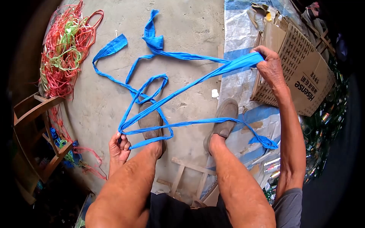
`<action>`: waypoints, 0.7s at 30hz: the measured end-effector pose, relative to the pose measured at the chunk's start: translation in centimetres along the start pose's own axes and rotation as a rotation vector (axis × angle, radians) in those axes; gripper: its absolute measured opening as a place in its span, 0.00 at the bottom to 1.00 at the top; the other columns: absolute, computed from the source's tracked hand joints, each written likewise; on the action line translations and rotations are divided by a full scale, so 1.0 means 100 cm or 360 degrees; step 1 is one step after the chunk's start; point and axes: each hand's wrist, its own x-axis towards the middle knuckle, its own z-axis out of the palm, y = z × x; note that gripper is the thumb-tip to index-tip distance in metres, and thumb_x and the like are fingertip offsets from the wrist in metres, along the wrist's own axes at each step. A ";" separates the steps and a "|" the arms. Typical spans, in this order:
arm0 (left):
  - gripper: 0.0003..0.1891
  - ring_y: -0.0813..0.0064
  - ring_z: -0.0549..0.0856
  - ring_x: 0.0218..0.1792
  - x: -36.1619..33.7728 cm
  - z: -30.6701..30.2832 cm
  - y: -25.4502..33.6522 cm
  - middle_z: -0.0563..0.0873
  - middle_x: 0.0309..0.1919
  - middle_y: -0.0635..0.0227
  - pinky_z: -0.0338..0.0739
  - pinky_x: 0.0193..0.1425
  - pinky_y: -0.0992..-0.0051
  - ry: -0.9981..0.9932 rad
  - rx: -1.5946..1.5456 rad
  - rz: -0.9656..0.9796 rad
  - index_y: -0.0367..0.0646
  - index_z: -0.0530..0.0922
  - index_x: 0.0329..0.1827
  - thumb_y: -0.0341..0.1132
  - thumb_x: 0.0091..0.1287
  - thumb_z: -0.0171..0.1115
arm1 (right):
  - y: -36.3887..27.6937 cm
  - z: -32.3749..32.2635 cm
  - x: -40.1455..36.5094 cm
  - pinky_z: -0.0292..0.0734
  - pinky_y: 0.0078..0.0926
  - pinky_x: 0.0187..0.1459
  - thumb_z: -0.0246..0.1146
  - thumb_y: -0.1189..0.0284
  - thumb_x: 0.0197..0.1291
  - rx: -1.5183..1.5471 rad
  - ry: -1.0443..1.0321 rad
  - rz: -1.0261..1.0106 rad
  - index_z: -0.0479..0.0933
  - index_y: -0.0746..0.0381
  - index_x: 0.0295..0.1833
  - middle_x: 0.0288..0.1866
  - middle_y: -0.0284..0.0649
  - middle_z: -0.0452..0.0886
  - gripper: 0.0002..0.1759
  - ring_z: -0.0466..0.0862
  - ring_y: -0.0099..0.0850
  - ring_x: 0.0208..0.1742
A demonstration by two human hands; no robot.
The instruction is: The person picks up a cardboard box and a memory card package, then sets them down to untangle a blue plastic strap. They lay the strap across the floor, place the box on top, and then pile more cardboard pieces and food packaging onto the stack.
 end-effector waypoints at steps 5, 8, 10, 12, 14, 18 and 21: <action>0.04 0.83 0.59 0.11 -0.003 -0.016 0.000 0.86 0.29 0.67 0.55 0.16 0.78 0.0061 -0.0041 0.0015 0.41 0.82 0.40 0.32 0.71 0.64 | -0.011 -0.010 -0.004 0.67 0.17 0.28 0.64 0.66 0.75 0.0728 0.0068 0.0419 0.86 0.59 0.44 0.29 0.26 0.81 0.10 0.73 0.14 0.26; 0.04 0.83 0.59 0.11 -0.004 -0.015 -0.002 0.86 0.29 0.67 0.55 0.16 0.77 0.0010 -0.0054 0.0011 0.41 0.82 0.40 0.32 0.71 0.64 | -0.020 -0.020 0.004 0.69 0.16 0.28 0.64 0.59 0.76 0.1192 0.0018 0.0501 0.83 0.58 0.54 0.35 0.25 0.82 0.14 0.76 0.15 0.28; 0.04 0.83 0.59 0.11 -0.003 -0.014 -0.003 0.86 0.29 0.67 0.55 0.16 0.77 0.0051 -0.0065 -0.0010 0.41 0.82 0.39 0.32 0.71 0.64 | -0.045 -0.024 0.011 0.73 0.16 0.29 0.64 0.57 0.76 0.1504 0.0114 0.0447 0.82 0.60 0.57 0.39 0.28 0.84 0.18 0.79 0.17 0.31; 0.04 0.83 0.59 0.11 -0.004 -0.013 -0.005 0.86 0.29 0.66 0.55 0.16 0.77 0.0061 -0.0071 -0.0005 0.41 0.82 0.39 0.32 0.71 0.64 | -0.054 -0.047 0.025 0.83 0.17 0.29 0.57 0.50 0.79 0.1832 -0.0192 0.0076 0.78 0.67 0.62 0.42 0.39 0.86 0.29 0.85 0.21 0.38; 0.04 0.83 0.59 0.11 -0.003 -0.008 -0.007 0.87 0.28 0.66 0.55 0.16 0.77 0.0023 -0.0068 0.0021 0.41 0.82 0.39 0.32 0.70 0.64 | -0.079 -0.054 0.023 0.83 0.18 0.27 0.55 0.49 0.80 0.1857 -0.0047 0.0017 0.77 0.69 0.64 0.41 0.42 0.86 0.31 0.86 0.24 0.39; 0.04 0.83 0.59 0.11 0.000 -0.010 -0.006 0.87 0.29 0.66 0.55 0.15 0.77 0.0024 -0.0075 0.0024 0.42 0.82 0.38 0.33 0.70 0.65 | -0.069 -0.046 0.018 0.86 0.22 0.31 0.53 0.46 0.80 0.2370 -0.0517 -0.0026 0.79 0.69 0.60 0.37 0.48 0.87 0.33 0.83 0.24 0.29; 0.04 0.82 0.60 0.11 0.000 -0.013 -0.009 0.87 0.29 0.66 0.55 0.15 0.77 0.0067 -0.0068 -0.0002 0.42 0.82 0.38 0.33 0.70 0.65 | -0.073 -0.041 -0.017 0.90 0.37 0.39 0.52 0.44 0.79 0.2548 -0.0313 0.0114 0.83 0.67 0.52 0.37 0.48 0.87 0.34 0.88 0.44 0.41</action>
